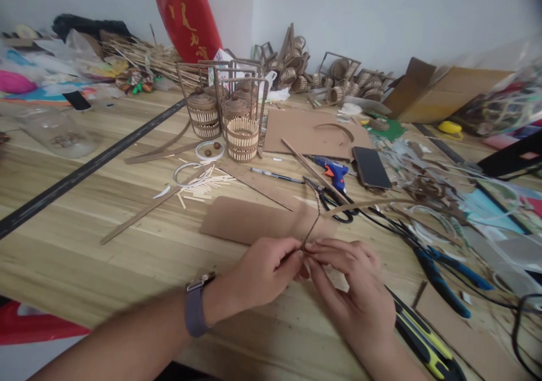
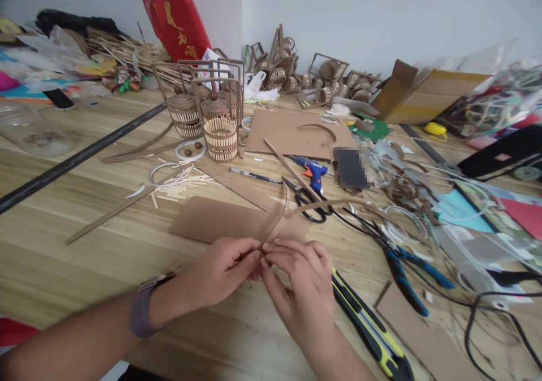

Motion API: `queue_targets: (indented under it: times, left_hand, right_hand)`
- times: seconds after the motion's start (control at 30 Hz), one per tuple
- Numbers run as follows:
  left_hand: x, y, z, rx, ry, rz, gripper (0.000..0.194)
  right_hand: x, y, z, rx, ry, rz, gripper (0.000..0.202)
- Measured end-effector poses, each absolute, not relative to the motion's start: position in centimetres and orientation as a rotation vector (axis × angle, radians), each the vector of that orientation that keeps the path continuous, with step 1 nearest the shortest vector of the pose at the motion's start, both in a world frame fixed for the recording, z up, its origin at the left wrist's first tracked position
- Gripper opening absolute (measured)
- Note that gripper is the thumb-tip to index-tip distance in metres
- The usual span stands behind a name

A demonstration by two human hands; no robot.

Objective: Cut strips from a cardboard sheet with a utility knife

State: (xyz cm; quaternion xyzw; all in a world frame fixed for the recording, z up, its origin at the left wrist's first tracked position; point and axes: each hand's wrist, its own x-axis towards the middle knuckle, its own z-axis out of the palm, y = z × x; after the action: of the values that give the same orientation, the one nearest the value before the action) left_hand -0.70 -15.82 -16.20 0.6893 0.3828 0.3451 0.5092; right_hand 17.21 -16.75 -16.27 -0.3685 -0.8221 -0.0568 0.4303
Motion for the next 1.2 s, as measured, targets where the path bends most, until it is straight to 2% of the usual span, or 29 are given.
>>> queue_targets:
  times: [0.13,0.33,0.73,0.97,1.2]
  left_hand:
    - [-0.7,-15.8,-16.4,1.604,0.965,0.865,0.028]
    - [-0.6,-16.1,-16.4,1.565,0.943,0.881,0.029]
    - [-1.1,-16.0,-16.5,1.680,0.885,0.842,0.029]
    - [-0.7,-16.0,-16.4,1.579,0.892,0.829,0.030]
    - [-0.7,-16.0,-16.4,1.595,0.913,0.841,0.028]
  right_hand:
    - [17.1,-17.0,-16.5,-0.947,-2.084,-0.204,0.011]
    - [16.9,-17.4,-16.6,-0.946,-2.067,-0.127,0.009]
    - [17.4,-17.6,-17.5,-1.000,-1.786,0.354,0.011]
    - [17.2,-17.2,-16.5,-0.920,-1.978,0.015,0.014]
    - [17.1,-17.2,-16.2,-0.908,-2.073,-0.144,0.010]
